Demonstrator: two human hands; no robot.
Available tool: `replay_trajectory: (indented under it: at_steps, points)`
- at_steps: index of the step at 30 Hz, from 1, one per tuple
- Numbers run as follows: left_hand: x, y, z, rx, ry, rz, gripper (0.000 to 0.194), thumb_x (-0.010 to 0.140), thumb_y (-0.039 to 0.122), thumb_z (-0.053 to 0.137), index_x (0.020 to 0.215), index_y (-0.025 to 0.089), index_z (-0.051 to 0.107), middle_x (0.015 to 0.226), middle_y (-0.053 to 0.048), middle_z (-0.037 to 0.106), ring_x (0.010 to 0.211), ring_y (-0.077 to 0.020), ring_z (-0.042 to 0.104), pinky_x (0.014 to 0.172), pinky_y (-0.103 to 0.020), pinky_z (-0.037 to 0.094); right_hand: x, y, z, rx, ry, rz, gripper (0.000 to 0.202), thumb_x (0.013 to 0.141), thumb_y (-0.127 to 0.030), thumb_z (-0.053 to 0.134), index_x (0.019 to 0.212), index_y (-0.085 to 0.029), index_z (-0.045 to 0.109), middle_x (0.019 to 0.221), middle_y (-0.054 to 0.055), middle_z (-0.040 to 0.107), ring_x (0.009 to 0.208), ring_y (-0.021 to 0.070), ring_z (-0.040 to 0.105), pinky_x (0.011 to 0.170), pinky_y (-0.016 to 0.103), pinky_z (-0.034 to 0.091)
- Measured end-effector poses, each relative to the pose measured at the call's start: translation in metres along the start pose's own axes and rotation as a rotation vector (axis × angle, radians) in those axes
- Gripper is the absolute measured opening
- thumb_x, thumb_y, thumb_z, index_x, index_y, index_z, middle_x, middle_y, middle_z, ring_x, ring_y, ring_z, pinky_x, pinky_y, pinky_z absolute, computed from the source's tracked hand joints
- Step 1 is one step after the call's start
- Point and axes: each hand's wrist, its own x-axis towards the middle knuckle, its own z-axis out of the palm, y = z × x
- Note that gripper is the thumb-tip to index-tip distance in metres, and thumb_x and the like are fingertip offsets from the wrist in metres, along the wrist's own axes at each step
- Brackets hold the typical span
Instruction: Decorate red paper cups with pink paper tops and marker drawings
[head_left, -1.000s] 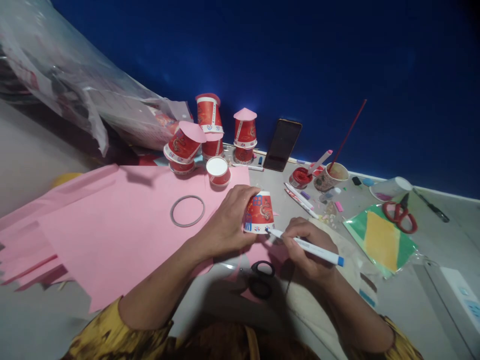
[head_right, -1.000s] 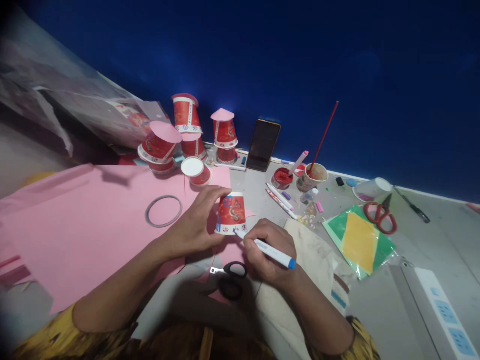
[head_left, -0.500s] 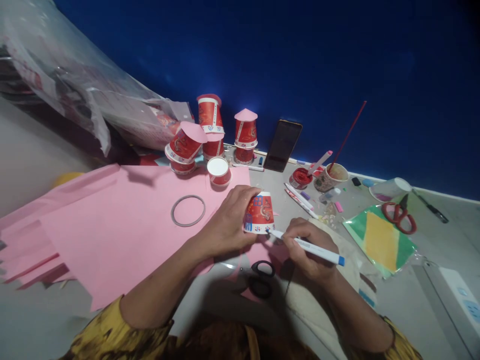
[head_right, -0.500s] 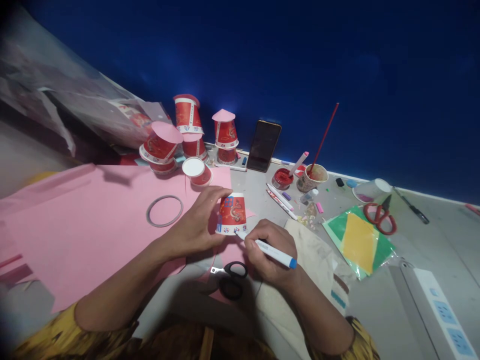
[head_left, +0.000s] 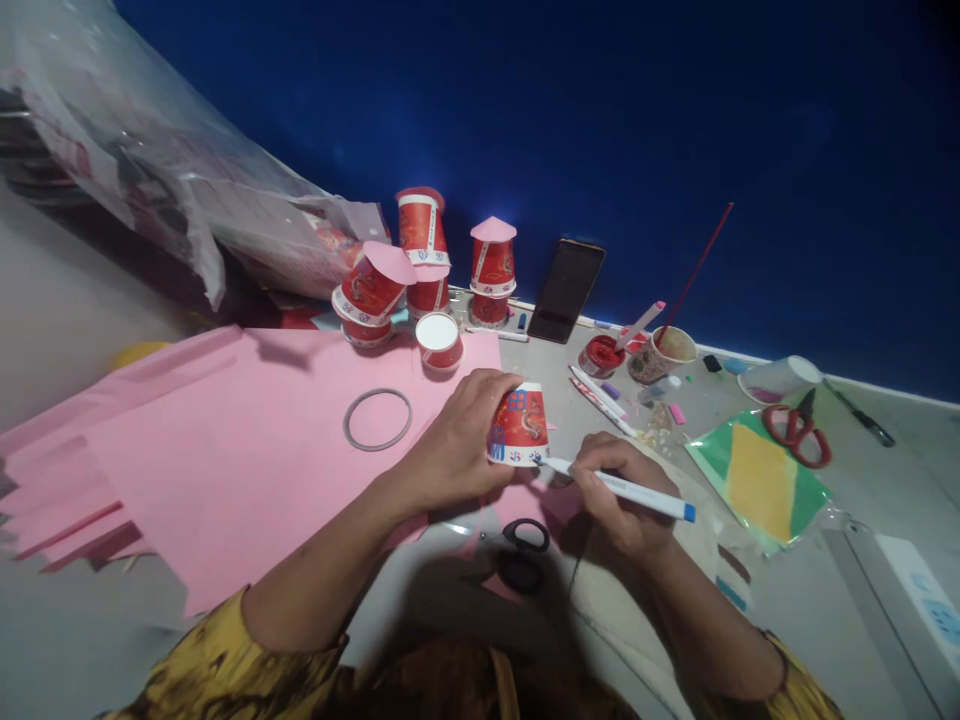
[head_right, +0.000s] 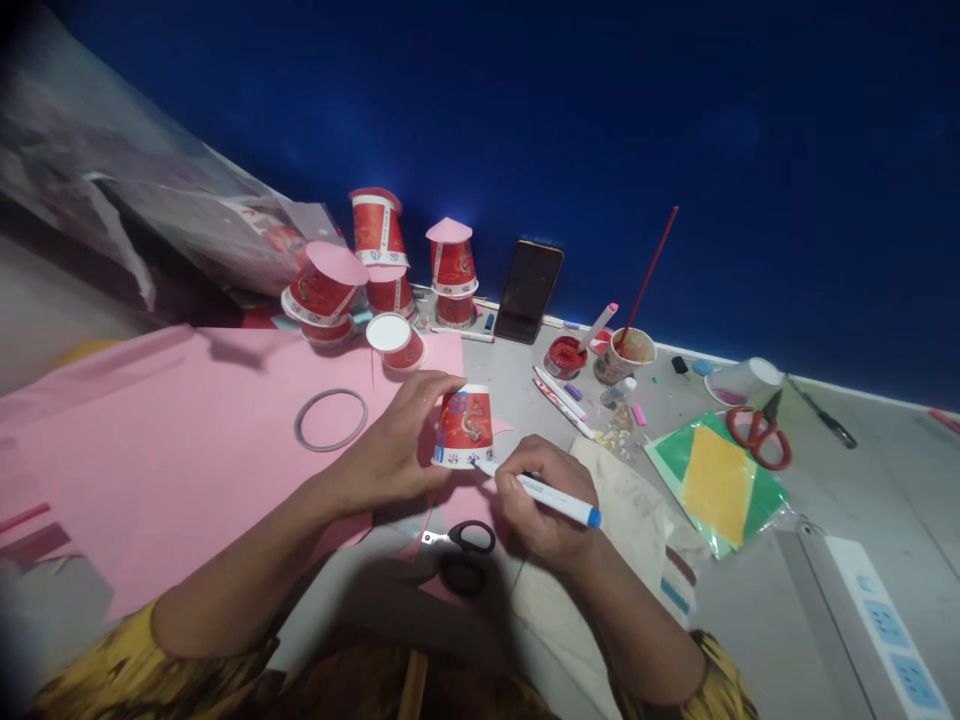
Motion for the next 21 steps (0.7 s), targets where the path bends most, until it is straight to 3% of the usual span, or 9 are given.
replay_trajectory:
  at_steps: [6, 8, 14, 17, 21]
  points:
    - [0.001, 0.001, 0.000, 0.010, 0.007, -0.024, 0.075, 0.075, 0.020, 0.079, 0.141, 0.026, 0.045, 0.139, -0.013, 0.053, 0.134, -0.0345, 0.053, 0.115, -0.057, 0.049, -0.007, 0.013, 0.002, 0.117, 0.242, 0.219, 0.011, 0.097, -0.030, 0.067, 0.090, -0.022, 0.067, 0.068, -0.002, 0.063, 0.052, 0.0137, 0.055, 0.049, 0.027, 0.043]
    - [0.001, 0.001, 0.000, 0.025, 0.015, -0.045, 0.076, 0.074, 0.021, 0.081, 0.141, 0.026, 0.045, 0.138, -0.012, 0.053, 0.132, -0.0343, 0.053, 0.115, -0.057, 0.049, -0.006, 0.016, 0.002, 0.117, 0.264, 0.244, 0.015, 0.096, -0.035, 0.069, 0.088, -0.022, 0.067, 0.065, -0.003, 0.063, 0.048, 0.0127, 0.052, 0.045, 0.025, 0.040]
    - [0.000, 0.003, 0.000, 0.062, 0.050, -0.063, 0.078, 0.073, 0.026, 0.085, 0.140, 0.024, 0.046, 0.135, -0.012, 0.053, 0.130, -0.0340, 0.053, 0.114, -0.057, 0.048, -0.003, 0.011, 0.002, 0.127, 0.209, 0.247, 0.009, 0.095, -0.029, 0.069, 0.090, -0.023, 0.067, 0.067, -0.003, 0.064, 0.051, 0.0133, 0.057, 0.048, 0.025, 0.046]
    - [0.000, 0.002, 0.001, 0.056, 0.043, -0.054, 0.079, 0.072, 0.029, 0.087, 0.140, 0.025, 0.046, 0.134, -0.012, 0.053, 0.131, -0.0351, 0.052, 0.114, -0.058, 0.049, -0.002, 0.004, 0.002, 0.081, 0.141, 0.147, 0.002, 0.093, -0.020, 0.068, 0.092, -0.022, 0.068, 0.076, 0.001, 0.069, 0.060, 0.0165, 0.065, 0.054, 0.028, 0.050]
    - [0.000, 0.001, 0.002, 0.063, 0.033, -0.051, 0.077, 0.073, 0.028, 0.085, 0.141, 0.025, 0.047, 0.134, -0.013, 0.052, 0.133, -0.0367, 0.051, 0.115, -0.060, 0.047, 0.001, -0.003, 0.004, 0.020, 0.041, -0.004, 0.009, 0.090, -0.014, 0.067, 0.093, -0.022, 0.068, 0.076, 0.002, 0.070, 0.065, 0.0178, 0.067, 0.059, 0.030, 0.052]
